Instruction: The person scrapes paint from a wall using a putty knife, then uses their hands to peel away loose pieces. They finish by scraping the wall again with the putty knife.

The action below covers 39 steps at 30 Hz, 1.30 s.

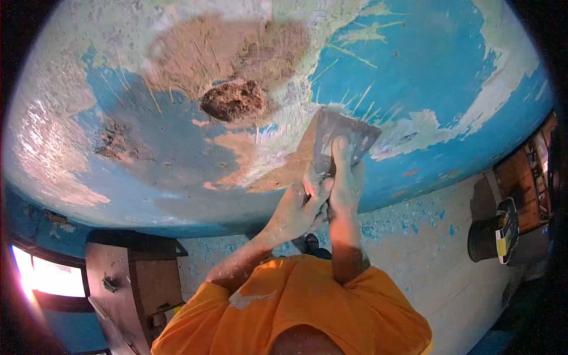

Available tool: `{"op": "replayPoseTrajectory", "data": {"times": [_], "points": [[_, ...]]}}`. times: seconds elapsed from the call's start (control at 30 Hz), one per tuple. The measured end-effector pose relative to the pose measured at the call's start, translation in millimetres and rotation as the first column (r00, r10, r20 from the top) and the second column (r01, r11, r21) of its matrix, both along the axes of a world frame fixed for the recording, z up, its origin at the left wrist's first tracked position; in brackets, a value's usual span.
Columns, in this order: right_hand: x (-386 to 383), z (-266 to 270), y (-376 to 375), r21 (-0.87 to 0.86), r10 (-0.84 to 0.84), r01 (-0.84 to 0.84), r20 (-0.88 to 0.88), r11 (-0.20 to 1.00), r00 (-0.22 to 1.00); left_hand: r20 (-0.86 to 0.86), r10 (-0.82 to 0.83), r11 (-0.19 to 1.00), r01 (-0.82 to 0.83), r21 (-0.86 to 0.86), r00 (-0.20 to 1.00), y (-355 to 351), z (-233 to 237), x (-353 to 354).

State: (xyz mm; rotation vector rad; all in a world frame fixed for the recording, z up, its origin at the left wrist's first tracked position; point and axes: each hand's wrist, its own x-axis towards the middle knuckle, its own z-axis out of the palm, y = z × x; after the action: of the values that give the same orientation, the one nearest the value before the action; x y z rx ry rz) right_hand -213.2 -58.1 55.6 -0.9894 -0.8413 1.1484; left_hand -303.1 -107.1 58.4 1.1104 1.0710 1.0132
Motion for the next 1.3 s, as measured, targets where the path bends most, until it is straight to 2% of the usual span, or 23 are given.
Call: {"op": "replayPoseTrajectory", "data": {"times": [0.1,0.17,0.23,0.33,0.4,0.43,0.47,0.5,0.53,0.6,0.67,0.73,0.8,0.83,0.87,0.9,0.93,1.0,1.03,1.13,1.2,1.27,1.3], "points": [[10,6,-9,0.109,0.147,-0.144,-0.023,0.984,0.989,-0.005,0.032,0.999,-0.032,0.025,0.999,-12,-26,9],[5,2,-9,0.126,0.110,-0.103,-0.053,0.987,0.993,-0.003,0.053,0.989,-0.052,0.140,0.999,-4,-25,10],[-1,10,-1,0.135,0.083,-0.072,-0.080,0.988,0.993,0.016,0.088,0.995,-0.089,0.049,0.996,-5,-5,10],[-3,14,2,0.285,0.028,-0.042,0.051,0.958,0.998,-0.067,0.079,0.992,-0.072,0.104,0.995,4,15,-8],[0,2,2,0.326,-0.037,-0.075,0.325,0.942,0.945,-0.094,0.079,0.995,-0.073,0.064,0.992,-2,13,-4],[-8,9,-8,0.149,-0.052,0.050,0.003,0.988,0.999,-0.077,0.056,0.994,-0.048,0.101,0.995,-6,-9,0],[-5,-1,-8,0.164,-0.052,0.051,0.001,0.985,0.999,-0.062,0.033,0.990,-0.024,0.138,0.998,-9,-22,3],[1,-21,-8,0.097,0.067,-0.061,-0.061,0.993,0.996,-0.068,-0.005,1.000,0.006,0.007,0.998,-14,-24,6],[6,-34,-8,0.027,0.177,-0.175,-0.132,0.984,0.975,-0.067,-0.005,1.000,0.005,0.002,0.998,-13,-22,5],[6,-23,-6,0.036,0.140,-0.138,-0.039,0.990,0.989,-0.095,-0.007,0.994,0.017,0.105,0.995,-10,-6,-1],[-5,7,-1,0.185,0.050,-0.044,-0.030,0.982,0.998,-0.134,-0.073,0.997,0.076,0.017,0.988,-5,7,-2],[-3,1,-4,0.254,-0.066,0.054,0.036,0.966,0.997,0.079,0.027,0.997,-0.032,0.065,0.997,-2,-11,3],[8,-12,-7,0.060,0.195,-0.187,-0.219,0.981,0.956,-0.025,-0.032,0.997,0.034,0.070,0.999,-4,-24,2],[8,-13,-5,0.060,0.188,-0.179,-0.215,0.982,0.958,-0.083,0.049,0.981,-0.032,0.193,0.995,-3,-30,3],[5,-10,1,0.337,0.039,-0.098,0.177,0.936,0.983,-0.125,0.141,0.941,-0.094,0.324,0.982,0,-33,4],[2,-7,3,0.578,-0.211,-0.127,0.481,0.806,0.851,0.015,0.094,0.986,-0.096,0.137,0.995,-5,3,0],[-1,1,-1,0.559,-0.204,-0.122,0.485,0.820,0.851,0.012,0.090,0.989,-0.091,0.114,0.996,-6,15,-4],[-10,39,2,0.194,0.072,-0.095,0.124,0.976,0.990,-0.025,0.097,0.983,-0.092,0.162,0.995,4,31,-12],[-7,32,1,0.250,0.104,-0.124,0.090,0.960,0.991,0.004,0.004,0.996,-0.004,0.094,1.000,1,21,-14],[-2,1,-14,0.158,0.005,-0.012,0.047,0.987,0.999,0.104,0.023,0.987,-0.039,0.157,0.994,-10,-8,-2],[8,-29,-15,0.187,0.066,-0.069,0.021,0.980,0.998,0.051,0.006,0.999,-0.008,0.041,0.999,-15,-7,-6],[30,-39,-21,0.211,0.115,-0.109,-0.015,0.971,0.993,-0.070,-0.118,0.980,0.127,0.152,0.991,-12,-10,-20],[46,-39,-28,0.162,0.138,-0.168,0.186,0.972,0.973,-0.085,-0.118,0.981,0.129,0.147,0.989,-12,-14,-27]]}}
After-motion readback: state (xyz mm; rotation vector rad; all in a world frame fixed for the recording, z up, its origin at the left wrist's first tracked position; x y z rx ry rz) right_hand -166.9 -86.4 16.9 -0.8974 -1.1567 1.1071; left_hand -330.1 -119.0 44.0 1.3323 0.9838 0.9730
